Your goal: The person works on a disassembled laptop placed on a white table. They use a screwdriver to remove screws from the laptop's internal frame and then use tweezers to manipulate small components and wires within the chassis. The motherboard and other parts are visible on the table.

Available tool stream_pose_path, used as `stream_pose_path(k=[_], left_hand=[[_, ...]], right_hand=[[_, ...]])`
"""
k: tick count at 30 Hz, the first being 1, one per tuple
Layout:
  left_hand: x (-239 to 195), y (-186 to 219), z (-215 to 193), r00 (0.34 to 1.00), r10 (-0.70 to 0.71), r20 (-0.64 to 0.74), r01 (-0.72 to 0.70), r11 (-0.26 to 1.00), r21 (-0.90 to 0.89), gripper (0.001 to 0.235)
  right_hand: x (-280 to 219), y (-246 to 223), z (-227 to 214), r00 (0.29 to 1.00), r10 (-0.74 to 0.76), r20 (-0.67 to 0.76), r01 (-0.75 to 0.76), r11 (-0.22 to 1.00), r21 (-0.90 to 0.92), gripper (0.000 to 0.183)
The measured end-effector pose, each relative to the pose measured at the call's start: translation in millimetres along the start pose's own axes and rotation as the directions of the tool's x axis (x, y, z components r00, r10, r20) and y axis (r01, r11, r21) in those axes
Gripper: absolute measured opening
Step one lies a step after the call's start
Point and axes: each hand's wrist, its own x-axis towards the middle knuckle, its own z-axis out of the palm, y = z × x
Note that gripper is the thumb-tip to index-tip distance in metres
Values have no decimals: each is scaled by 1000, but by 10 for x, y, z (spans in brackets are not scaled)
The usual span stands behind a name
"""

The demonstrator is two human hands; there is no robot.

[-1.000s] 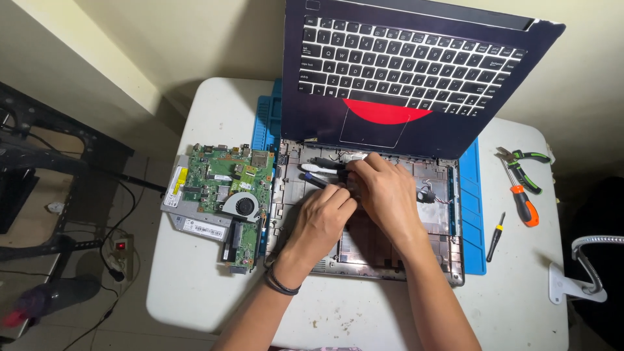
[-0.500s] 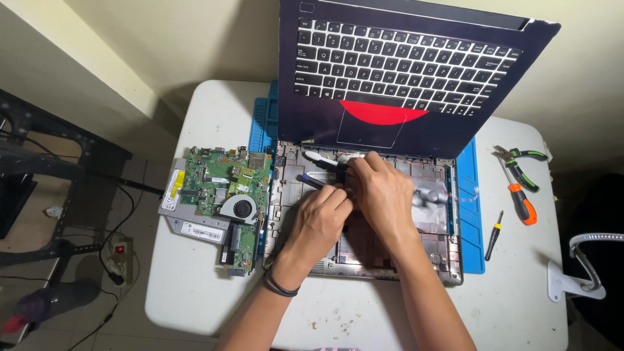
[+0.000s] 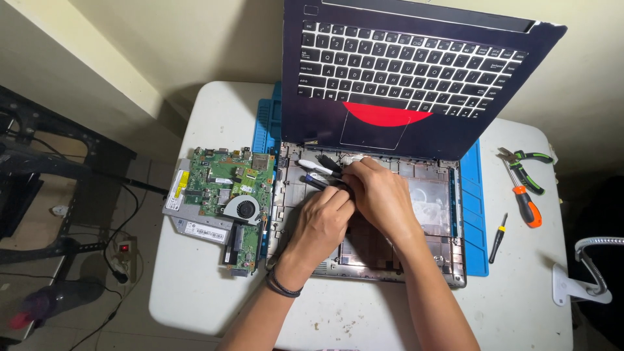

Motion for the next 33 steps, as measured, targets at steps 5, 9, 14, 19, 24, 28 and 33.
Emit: stream_pose_path(k=[5,9,14,19,24,28,33], left_hand=[[22,3,-27,1000,-12,0,12,1000,-5,18],[8,-12,13,1000,-17,-25,17,1000,-25,18],[50,15,-42,999,-16,-37,15,1000,-9,19],[-8,1,17,999,-35,-32,34,999,-11,18],[5,2,11,999,-40,-20,40,999,-20,19],[17,15,-33,998,-52,-19,52,998,-40,19],[111,80,-161,998,-51,-44,48,996,-72,17]], right_hand=[[41,11,-31,1000,2,-1,-2,1000,18,4],[46,13,7,999,-19,44,17,998,58,2],[59,57,-74,999,-29,43,27,998,52,1],[95,51,67,997,-70,34,68,995,71,5],[106,-4,-23,996,-84,20,84,996,19,4],[176,64,116,993,-117,1,117,993,-28,6],[29,49,-238,1000,-26,10,27,993,-117,4]])
